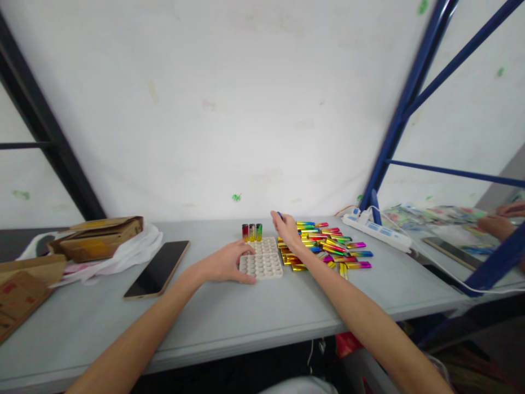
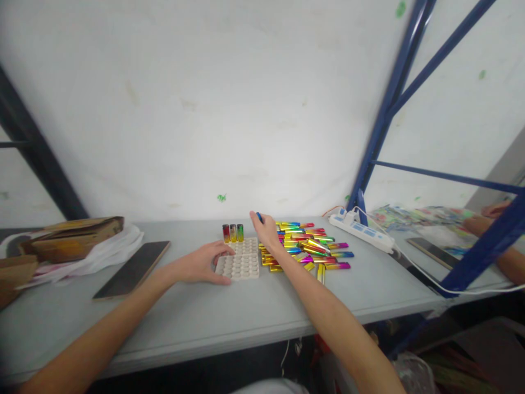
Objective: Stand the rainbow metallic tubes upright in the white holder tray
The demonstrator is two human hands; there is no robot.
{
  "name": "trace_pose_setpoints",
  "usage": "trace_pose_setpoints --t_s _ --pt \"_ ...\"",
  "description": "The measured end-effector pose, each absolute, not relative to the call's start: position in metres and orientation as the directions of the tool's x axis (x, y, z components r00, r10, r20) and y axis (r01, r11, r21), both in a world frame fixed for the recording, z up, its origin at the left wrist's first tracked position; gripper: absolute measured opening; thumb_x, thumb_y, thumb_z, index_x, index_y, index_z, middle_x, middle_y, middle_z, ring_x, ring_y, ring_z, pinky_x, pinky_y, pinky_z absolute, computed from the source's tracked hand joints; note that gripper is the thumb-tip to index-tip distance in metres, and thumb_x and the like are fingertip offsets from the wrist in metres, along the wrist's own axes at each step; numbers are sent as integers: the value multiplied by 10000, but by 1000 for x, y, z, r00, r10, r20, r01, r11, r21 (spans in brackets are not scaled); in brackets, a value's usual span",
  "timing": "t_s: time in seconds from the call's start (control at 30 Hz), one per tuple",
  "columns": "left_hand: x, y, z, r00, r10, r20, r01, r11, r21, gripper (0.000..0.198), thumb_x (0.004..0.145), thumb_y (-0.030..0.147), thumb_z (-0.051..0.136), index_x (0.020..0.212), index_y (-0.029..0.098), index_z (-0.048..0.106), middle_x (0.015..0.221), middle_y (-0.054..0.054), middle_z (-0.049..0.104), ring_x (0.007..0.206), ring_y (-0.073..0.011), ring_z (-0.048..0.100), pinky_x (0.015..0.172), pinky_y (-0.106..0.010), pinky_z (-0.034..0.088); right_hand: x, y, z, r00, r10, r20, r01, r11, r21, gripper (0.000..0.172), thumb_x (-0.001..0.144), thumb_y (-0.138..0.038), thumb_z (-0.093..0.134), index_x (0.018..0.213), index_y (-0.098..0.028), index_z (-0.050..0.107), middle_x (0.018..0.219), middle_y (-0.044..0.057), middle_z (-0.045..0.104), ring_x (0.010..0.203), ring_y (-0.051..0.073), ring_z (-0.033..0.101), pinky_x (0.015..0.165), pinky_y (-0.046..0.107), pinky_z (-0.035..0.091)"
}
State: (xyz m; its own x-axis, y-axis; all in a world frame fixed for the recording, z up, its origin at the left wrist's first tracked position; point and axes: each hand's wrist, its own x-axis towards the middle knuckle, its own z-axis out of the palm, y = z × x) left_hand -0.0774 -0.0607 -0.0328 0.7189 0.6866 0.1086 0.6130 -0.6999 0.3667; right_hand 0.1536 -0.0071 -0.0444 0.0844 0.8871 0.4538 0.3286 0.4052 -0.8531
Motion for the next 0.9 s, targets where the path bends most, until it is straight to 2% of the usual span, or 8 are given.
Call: trace_pose_setpoints --t_s 0.13,0.23,0.37,0.47,0.6,0.7,0.8,0.9 --pt "-76 -62 -32 711 695 106 617 -690 378 711 668 688 749 1189 216 645 1159 -81 657 1017 -280 626 888 -358 496 150 -11 -48 93 859 504 498 398 -770 413 846 -517 448 572 -226 345 554 -48 304 568 113 321 537 259 228" --pt "-76 -62 -31 708 699 100 625 -686 373 716 662 689 752 1192 218 649 1166 -83 657 1026 -287 626 887 -365 500 147 -13 -50 57 856 514 547 404 -733 358 830 -443 434 566 -223 331 572 -45 274 579 110 309 540 259 195" --pt "-77 -61 -33 707 700 98 630 -687 363 744 666 694 754 1214 204 644 1177 -93 658 1044 -299 627 905 -377 501 144 -12 -53 34 853 521 574 410 -709 372 853 -425 437 559 -217 347 569 -45 291 578 111 318 543 261 200" --pt "-78 -60 -35 708 698 107 625 -690 364 749 671 696 754 1225 205 637 1200 -97 657 1074 -305 619 939 -386 492 146 -11 -53 13 854 521 575 420 -702 413 918 -484 442 612 -207 429 578 -48 394 595 124 384 563 255 257" --pt "-79 -60 -35 715 692 97 621 -693 366 754 674 685 762 1238 202 632 1226 -106 652 1117 -312 600 969 -393 477 153 -9 -51 -117 861 495 572 466 -676 350 997 -487 421 837 -204 548 701 -29 573 668 148 510 629 249 357" --pt "-79 -60 -35 711 697 94 625 -688 369 756 672 675 768 1240 195 630 1229 -114 645 1115 -309 598 956 -385 484 158 -7 -51 -212 813 542 643 534 -550 311 1021 -422 438 866 -194 582 807 21 638 758 163 557 704 253 396" --pt "-79 -60 -35 707 701 98 630 -686 363 742 670 671 771 1224 195 636 1208 -114 645 1104 -308 599 939 -377 489 162 -5 -51 -268 780 565 742 541 -395 386 1035 -441 441 794 -187 604 790 45 656 757 172 572 719 259 392" --pt "-79 -60 -35 707 701 96 634 -688 354 737 669 670 774 1217 195 640 1194 -112 647 1098 -308 600 938 -377 489 164 -3 -51 -266 811 520 795 490 -357 410 1045 -454 432 806 -184 626 741 42 677 694 173 595 680 260 378"
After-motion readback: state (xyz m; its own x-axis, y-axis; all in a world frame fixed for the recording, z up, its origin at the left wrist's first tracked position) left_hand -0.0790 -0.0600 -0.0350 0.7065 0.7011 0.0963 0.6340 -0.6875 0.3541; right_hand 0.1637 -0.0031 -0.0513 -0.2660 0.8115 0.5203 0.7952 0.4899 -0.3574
